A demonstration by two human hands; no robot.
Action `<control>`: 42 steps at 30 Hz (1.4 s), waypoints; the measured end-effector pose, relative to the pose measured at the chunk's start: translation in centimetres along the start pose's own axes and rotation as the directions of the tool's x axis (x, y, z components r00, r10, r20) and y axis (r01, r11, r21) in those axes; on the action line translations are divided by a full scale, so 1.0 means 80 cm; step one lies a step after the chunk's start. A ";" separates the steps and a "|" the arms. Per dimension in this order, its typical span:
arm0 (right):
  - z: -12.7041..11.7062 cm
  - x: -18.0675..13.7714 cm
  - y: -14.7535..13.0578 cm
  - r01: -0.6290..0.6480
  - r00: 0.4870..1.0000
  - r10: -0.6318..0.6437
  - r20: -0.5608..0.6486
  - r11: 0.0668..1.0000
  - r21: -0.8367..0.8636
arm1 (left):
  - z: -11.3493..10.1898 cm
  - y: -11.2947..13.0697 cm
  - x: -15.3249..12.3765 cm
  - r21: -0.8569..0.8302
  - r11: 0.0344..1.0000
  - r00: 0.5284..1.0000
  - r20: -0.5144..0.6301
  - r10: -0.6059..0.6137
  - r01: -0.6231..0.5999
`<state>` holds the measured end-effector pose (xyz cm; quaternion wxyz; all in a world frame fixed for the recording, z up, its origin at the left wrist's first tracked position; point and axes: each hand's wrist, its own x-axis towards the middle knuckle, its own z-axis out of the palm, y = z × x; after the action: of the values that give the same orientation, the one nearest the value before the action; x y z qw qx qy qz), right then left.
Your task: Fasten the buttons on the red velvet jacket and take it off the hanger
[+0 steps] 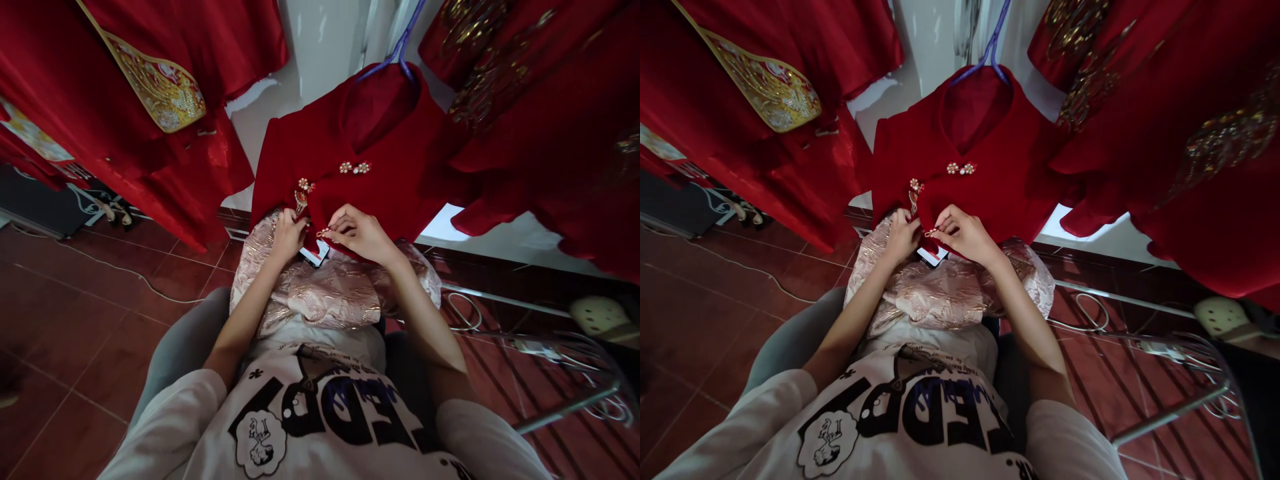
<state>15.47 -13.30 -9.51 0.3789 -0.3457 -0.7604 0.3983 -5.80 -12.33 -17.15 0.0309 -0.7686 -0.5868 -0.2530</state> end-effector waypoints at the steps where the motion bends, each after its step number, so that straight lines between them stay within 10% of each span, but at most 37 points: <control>1: -0.003 0.000 0.000 -0.004 1.000 0.004 -0.005 1.000 -0.001 | 0.001 -0.009 0.014 0.018 0.999 0.999 -0.019 -0.043 0.044; 6: -0.010 0.003 0.008 -0.008 0.999 0.007 -0.034 1.000 -0.028 | 0.008 -0.036 0.061 0.015 0.976 0.970 -0.120 -0.214 0.217; 20: 0.005 0.010 0.023 -0.081 0.997 0.082 -0.003 0.996 0.042 | -0.013 -0.014 0.020 -0.224 0.937 0.945 -0.124 -0.302 0.270; 42: 0.035 0.055 0.046 0.026 0.996 -0.036 -0.082 0.993 -0.119 | -0.027 -0.021 0.010 -0.215 0.968 0.981 -0.116 -0.159 0.131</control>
<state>11.83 -8.96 -12.49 0.3957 -0.3720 -0.7713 0.3318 -7.99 -11.84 -15.35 -0.0290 -0.7041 -0.6088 -0.3645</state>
